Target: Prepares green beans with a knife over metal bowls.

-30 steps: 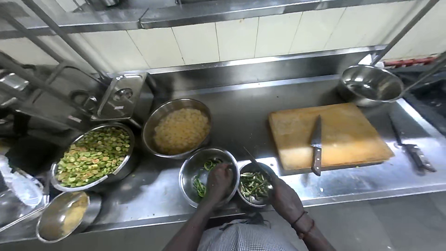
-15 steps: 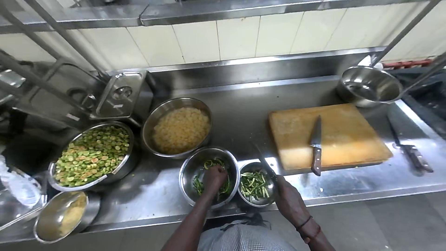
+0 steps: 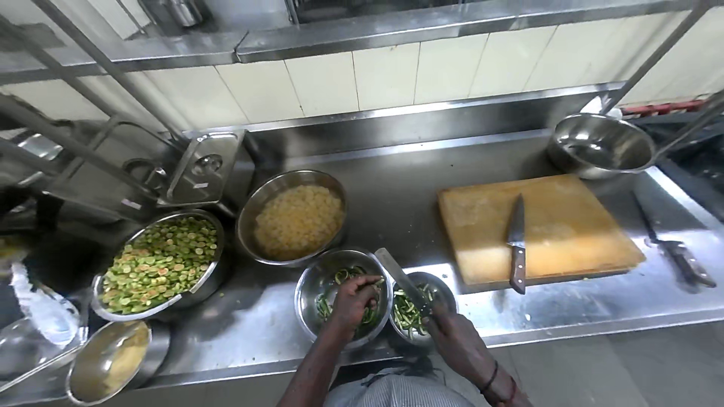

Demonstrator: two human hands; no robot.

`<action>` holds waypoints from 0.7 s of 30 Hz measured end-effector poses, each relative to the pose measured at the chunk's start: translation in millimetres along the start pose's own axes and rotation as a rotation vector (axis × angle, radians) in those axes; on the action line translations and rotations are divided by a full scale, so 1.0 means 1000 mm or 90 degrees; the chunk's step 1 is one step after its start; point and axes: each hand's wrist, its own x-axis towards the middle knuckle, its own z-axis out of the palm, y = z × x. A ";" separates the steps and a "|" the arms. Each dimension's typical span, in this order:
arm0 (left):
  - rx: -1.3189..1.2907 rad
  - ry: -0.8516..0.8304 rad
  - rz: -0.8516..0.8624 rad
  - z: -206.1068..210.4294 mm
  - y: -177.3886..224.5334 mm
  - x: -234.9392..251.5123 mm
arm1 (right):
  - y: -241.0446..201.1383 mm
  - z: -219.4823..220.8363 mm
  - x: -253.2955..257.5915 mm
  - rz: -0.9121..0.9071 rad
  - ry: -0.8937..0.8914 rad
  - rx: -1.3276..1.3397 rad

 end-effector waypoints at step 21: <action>-0.040 -0.022 -0.019 0.013 0.005 0.007 | -0.007 -0.007 -0.001 -0.002 -0.056 -0.044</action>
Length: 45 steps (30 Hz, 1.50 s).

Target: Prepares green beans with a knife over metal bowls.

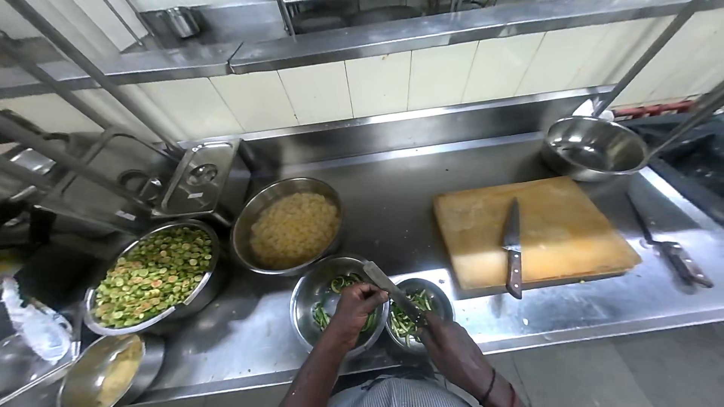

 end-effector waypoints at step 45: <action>-0.275 -0.023 -0.138 0.030 -0.014 -0.009 | -0.010 0.007 0.007 0.046 0.062 0.017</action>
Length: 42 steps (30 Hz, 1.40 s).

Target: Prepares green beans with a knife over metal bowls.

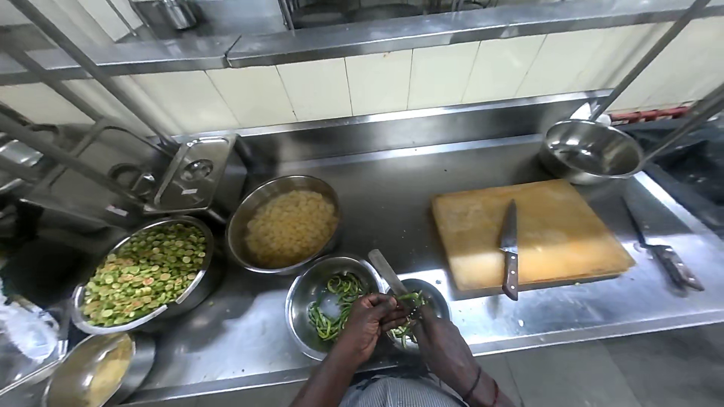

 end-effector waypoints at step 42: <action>0.516 -0.053 0.302 0.011 -0.031 0.002 | 0.036 -0.001 0.010 0.171 -0.270 0.770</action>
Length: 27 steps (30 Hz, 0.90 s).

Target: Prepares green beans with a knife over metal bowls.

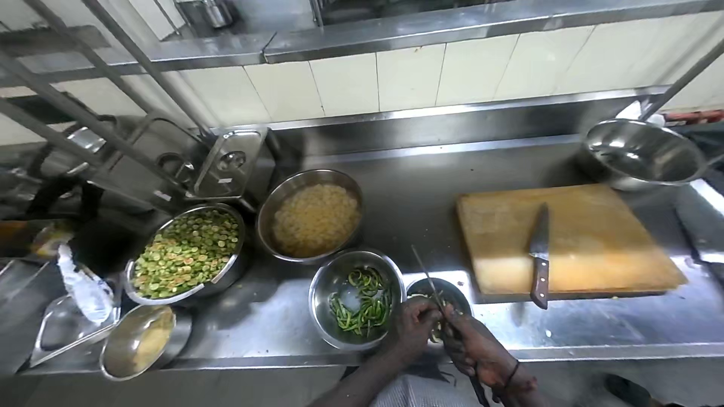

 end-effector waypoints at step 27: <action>0.702 -0.047 -0.240 -0.131 -0.075 0.034 | 0.006 -0.003 -0.005 -0.005 0.040 -0.107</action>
